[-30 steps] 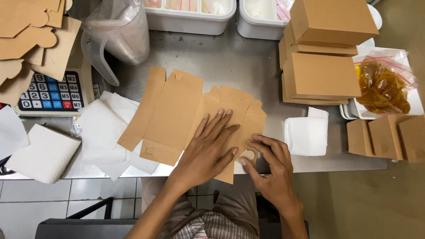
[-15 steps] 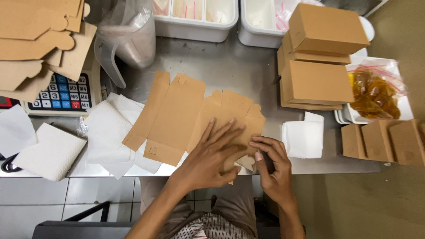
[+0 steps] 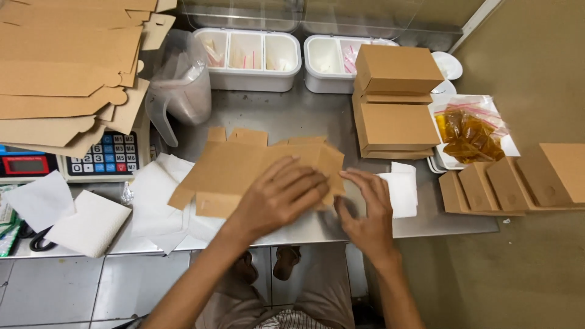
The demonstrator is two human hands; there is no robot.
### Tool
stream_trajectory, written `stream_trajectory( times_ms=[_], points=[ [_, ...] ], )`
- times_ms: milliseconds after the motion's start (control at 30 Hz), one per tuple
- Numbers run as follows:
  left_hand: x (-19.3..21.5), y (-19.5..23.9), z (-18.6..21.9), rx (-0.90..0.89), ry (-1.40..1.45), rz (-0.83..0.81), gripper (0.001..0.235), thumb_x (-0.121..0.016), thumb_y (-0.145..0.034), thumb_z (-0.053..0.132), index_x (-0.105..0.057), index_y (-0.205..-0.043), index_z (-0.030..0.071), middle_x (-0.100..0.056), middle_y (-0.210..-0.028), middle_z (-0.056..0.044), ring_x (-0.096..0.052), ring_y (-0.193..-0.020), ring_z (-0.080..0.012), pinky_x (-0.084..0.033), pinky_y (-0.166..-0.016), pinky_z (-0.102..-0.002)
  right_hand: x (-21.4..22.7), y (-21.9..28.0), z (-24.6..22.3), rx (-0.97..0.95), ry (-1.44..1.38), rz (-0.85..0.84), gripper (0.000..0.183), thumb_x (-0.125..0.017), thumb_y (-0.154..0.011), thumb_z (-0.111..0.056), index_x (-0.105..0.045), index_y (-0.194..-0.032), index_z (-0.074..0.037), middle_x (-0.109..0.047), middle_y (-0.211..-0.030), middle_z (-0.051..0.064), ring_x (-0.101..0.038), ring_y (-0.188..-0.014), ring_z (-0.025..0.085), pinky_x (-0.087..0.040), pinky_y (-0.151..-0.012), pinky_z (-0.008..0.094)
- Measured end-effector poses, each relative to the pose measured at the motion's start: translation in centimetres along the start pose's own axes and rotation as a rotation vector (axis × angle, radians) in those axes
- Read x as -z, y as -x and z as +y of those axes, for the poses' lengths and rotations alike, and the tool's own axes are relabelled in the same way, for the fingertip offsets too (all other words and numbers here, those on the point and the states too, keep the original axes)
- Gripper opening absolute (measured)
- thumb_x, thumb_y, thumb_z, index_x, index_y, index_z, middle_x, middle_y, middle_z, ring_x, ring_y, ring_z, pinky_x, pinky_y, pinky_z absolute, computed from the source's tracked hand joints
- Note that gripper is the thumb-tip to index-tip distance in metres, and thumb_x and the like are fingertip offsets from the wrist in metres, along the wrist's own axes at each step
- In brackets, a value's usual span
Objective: The person folds flat cardboard pieces into small boxes by hand. They crease the pre-scored lines, tuck the side flaps, and secure the tabs to form a finished box, then place it on a stack of completed boxes.
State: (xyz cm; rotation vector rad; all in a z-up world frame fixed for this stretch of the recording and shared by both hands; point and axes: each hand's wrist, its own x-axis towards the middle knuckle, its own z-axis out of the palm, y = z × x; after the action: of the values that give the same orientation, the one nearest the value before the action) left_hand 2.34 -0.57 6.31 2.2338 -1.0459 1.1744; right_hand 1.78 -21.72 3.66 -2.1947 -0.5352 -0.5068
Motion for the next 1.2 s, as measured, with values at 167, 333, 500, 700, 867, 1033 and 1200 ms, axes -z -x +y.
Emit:
stream_trajectory(
  times_ms=[167,333,500,700,867,1033,1200],
  points=[
    [-0.3,-3.3,-2.8,-0.081,-0.129,0.124,0.017,-0.070,-0.096,0.033,-0.077,-0.105,0.020,-0.081,-0.102,0.000,-0.076,-0.099,-0.0179,-0.057,-0.103,-0.043,-0.5,-5.3,-0.7,0.130,0.008,0.148,0.029,-0.085,-0.084,-0.002,-0.062,-0.102,-0.003,-0.069,-0.113,0.015,-0.071,-0.104,0.038,-0.058,-0.088,0.048],
    [5.5,-9.6,-3.1,-0.209,-0.265,0.154,0.006,-0.067,-0.105,0.015,-0.072,-0.103,0.015,-0.075,-0.098,0.001,-0.068,-0.085,-0.0164,-0.054,-0.097,-0.037,-0.5,-7.7,-1.7,0.169,0.018,0.238,0.023,-0.077,-0.097,-0.009,-0.056,-0.088,-0.005,-0.058,-0.083,0.009,-0.055,-0.077,0.028,-0.046,-0.068,0.041],
    [7.8,-12.9,-2.8,-0.227,-0.276,0.077,0.010,-0.068,-0.109,0.005,-0.068,-0.103,0.013,-0.068,-0.091,0.000,-0.060,-0.080,-0.0200,-0.049,-0.093,-0.036,0.3,-6.0,-3.5,-0.067,-0.194,0.202,0.046,-0.075,-0.090,-0.008,-0.036,-0.067,-0.012,-0.033,-0.066,-0.003,-0.029,-0.067,0.010,-0.026,-0.057,0.030],
    [8.3,-15.4,-2.7,-0.309,-0.116,0.076,0.013,-0.064,-0.104,-0.005,-0.063,-0.103,0.009,-0.066,-0.094,-0.004,-0.057,-0.084,-0.0237,-0.046,-0.093,-0.037,1.6,-6.6,-3.0,-0.050,-0.247,0.381,0.031,-0.066,-0.097,0.000,-0.050,-0.071,-0.004,-0.044,-0.069,0.000,-0.036,-0.073,0.011,-0.031,-0.063,0.031],
    [9.7,-14.3,-2.3,-0.300,0.094,0.032,0.013,-0.074,-0.104,0.003,-0.064,-0.101,0.010,-0.075,-0.100,-0.007,-0.065,-0.094,-0.0278,-0.042,-0.101,-0.043,3.1,-6.5,-2.6,0.239,-0.069,0.454,0.050,-0.055,-0.089,0.024,-0.070,-0.129,0.000,-0.068,-0.120,0.020,-0.069,-0.116,0.034,-0.056,-0.104,0.040],
    [10.4,-5.9,-0.9,-0.272,0.067,-0.082,0.007,-0.067,-0.105,0.005,-0.072,-0.102,0.009,-0.074,-0.115,-0.010,-0.068,-0.111,-0.0285,-0.052,-0.103,-0.055,0.8,-0.8,0.4,0.366,0.033,0.321,0.065,-0.043,-0.073,0.013,-0.069,-0.131,0.000,-0.067,-0.130,0.022,-0.071,-0.119,0.035,-0.058,-0.106,0.043],
    [9.7,3.0,0.7,-0.230,0.053,-0.238,0.019,-0.053,-0.108,0.010,-0.068,-0.097,0.009,-0.076,-0.116,-0.012,-0.069,-0.112,-0.0261,-0.054,-0.099,-0.045,-0.6,4.3,1.7,0.464,0.028,0.103,0.051,-0.049,-0.085,0.020,-0.069,-0.127,0.000,-0.070,-0.126,0.023,-0.074,-0.116,0.040,-0.066,-0.095,0.040]
  ],
)
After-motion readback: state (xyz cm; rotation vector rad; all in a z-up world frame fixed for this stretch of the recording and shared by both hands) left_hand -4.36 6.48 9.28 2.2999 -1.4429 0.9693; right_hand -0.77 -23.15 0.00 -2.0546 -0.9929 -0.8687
